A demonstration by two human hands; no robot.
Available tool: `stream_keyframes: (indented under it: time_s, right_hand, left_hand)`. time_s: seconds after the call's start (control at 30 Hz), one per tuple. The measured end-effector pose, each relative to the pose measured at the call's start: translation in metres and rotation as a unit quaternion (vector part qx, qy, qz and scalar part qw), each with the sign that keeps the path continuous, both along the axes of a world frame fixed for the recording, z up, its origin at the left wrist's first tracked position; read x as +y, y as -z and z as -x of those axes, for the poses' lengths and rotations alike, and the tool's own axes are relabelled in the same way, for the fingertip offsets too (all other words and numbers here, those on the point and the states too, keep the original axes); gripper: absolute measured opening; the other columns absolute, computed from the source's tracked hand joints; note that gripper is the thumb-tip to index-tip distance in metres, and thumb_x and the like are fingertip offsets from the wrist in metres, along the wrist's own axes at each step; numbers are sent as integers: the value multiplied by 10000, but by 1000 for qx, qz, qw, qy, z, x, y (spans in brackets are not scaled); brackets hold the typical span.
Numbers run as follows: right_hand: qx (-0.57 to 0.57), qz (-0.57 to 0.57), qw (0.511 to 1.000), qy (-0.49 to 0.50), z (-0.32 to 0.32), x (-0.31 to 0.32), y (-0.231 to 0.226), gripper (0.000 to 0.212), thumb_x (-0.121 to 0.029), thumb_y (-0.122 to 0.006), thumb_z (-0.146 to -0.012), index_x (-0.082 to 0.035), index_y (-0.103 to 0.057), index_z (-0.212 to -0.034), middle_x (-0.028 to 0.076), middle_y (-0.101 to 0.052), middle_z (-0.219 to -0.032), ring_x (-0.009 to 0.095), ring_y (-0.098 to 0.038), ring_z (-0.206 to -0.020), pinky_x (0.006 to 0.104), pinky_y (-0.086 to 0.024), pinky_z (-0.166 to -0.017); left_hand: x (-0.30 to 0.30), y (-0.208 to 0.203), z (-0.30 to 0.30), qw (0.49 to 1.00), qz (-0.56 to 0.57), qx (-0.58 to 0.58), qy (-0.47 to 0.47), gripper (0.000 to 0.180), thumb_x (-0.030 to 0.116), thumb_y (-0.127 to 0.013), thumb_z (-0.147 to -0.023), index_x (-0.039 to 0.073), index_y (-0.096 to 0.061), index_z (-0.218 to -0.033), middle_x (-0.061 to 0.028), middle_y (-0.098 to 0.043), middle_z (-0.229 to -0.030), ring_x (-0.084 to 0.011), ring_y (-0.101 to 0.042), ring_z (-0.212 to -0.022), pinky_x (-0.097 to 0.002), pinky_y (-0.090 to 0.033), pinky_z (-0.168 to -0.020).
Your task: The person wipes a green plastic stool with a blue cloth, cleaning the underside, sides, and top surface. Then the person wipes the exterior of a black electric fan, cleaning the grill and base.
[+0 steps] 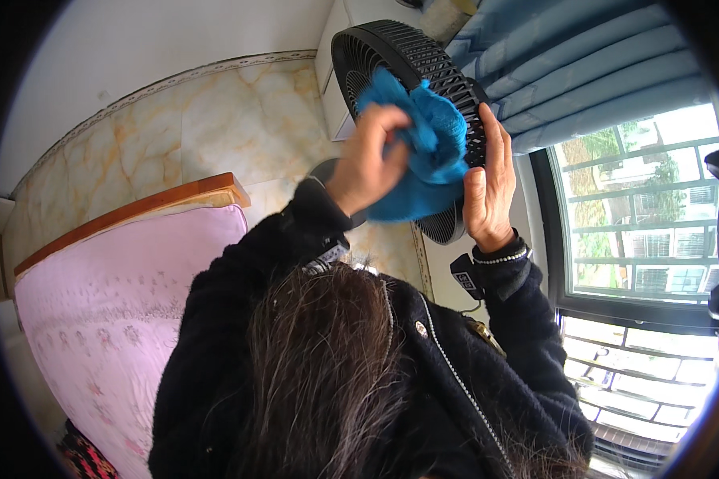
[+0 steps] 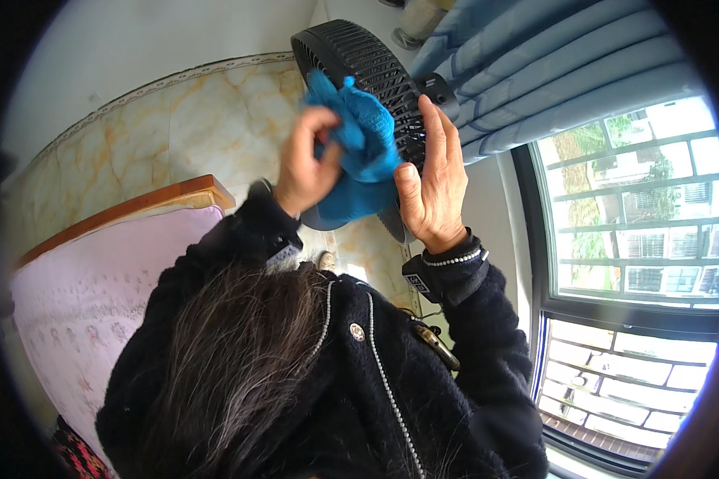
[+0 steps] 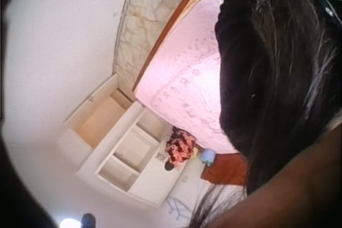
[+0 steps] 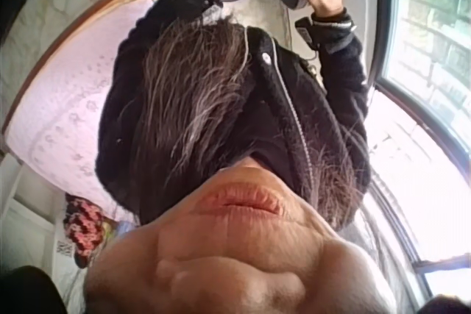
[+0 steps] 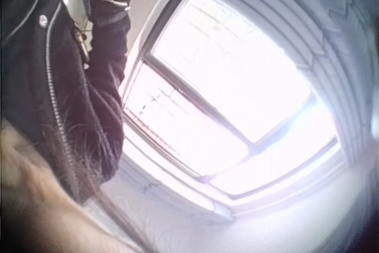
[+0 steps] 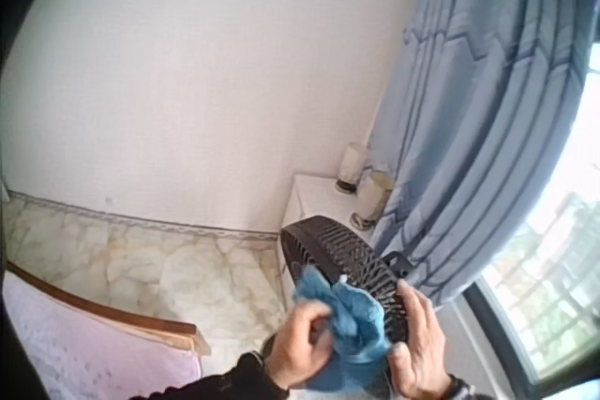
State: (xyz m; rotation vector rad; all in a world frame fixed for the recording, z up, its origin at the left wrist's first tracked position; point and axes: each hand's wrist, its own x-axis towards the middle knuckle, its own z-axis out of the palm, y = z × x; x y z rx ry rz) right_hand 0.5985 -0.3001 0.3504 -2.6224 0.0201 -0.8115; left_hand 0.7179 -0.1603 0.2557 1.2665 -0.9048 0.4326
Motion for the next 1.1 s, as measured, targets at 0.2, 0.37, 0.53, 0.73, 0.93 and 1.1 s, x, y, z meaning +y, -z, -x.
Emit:
stream_keyframes:
  time_s: [0.2, 0.37, 0.53, 0.73, 0.93, 1.1]
  right_hand:
    - [-32, -18, 999, -20, 1, 1, 7, 893, -706, -230, -970, 15, -436, -1455, 263, -510, -1369, 420, -533, -1255, 427, -433, -1040]
    - [-33, -57, 998, -15, 0, -7, 4, 872, -694, -188, -982, -6, -461, -1442, 237, -534, -1343, 390, -546, -1234, 406, -430, -1033]
    - [-19, -11, 999, -35, 1, -10, -2, 829, -657, -193, -997, -9, -467, -1435, 230, -547, -1321, 395, -595, -1158, 391, -461, -992]
    - [-17, -7, 995, -97, 5, -19, -3, 718, -547, -273, -1024, -9, -424, -1475, 249, -506, -1387, 410, -532, -1255, 391, -412, -1061]
    - [-115, 100, 987, -50, 40, -3, -7, 593, -299, -733, -901, -57, -538, -1406, 183, -533, -1395, 356, -544, -1259, 420, -461, -1040]
    - [-111, 175, 964, -164, 87, 40, 8, 550, -210, -832, -750, -56, -659, -1249, 106, -656, -1133, 267, -655, -1033, 364, -572, -857]
  left_hand:
    - [-22, -14, -35, 957, 161, 240, 31, 321, 117, -669, -906, 36, -509, -1172, 21, -464, -899, -94, -426, -801, -244, -410, -743]
    - [-17, 23, 30, 991, 10, 90, 98, 260, 142, -658, -909, 55, -579, -1140, -97, -594, -946, -211, -586, -795, -334, -487, -705]
    - [-26, 55, 60, 932, -149, -219, 248, 315, 169, -648, -881, 121, -620, -1192, -110, -624, -1023, -309, -651, -877, -405, -545, -740]
    - [-16, 59, 52, 928, -210, -246, 182, 246, 127, -607, -886, 142, -651, -1127, -104, -620, -1037, -293, -658, -897, -405, -550, -759]
    - [42, 25, 19, 983, -158, 28, 90, 240, 0, -675, -818, 59, -630, -1047, -92, -611, -919, -231, -619, -770, -333, -505, -678]
    - [52, 15, 21, 898, -105, 289, 315, 228, 108, -651, -963, 4, -576, -1151, -15, -639, -1025, -88, -589, -944, -248, -490, -848]
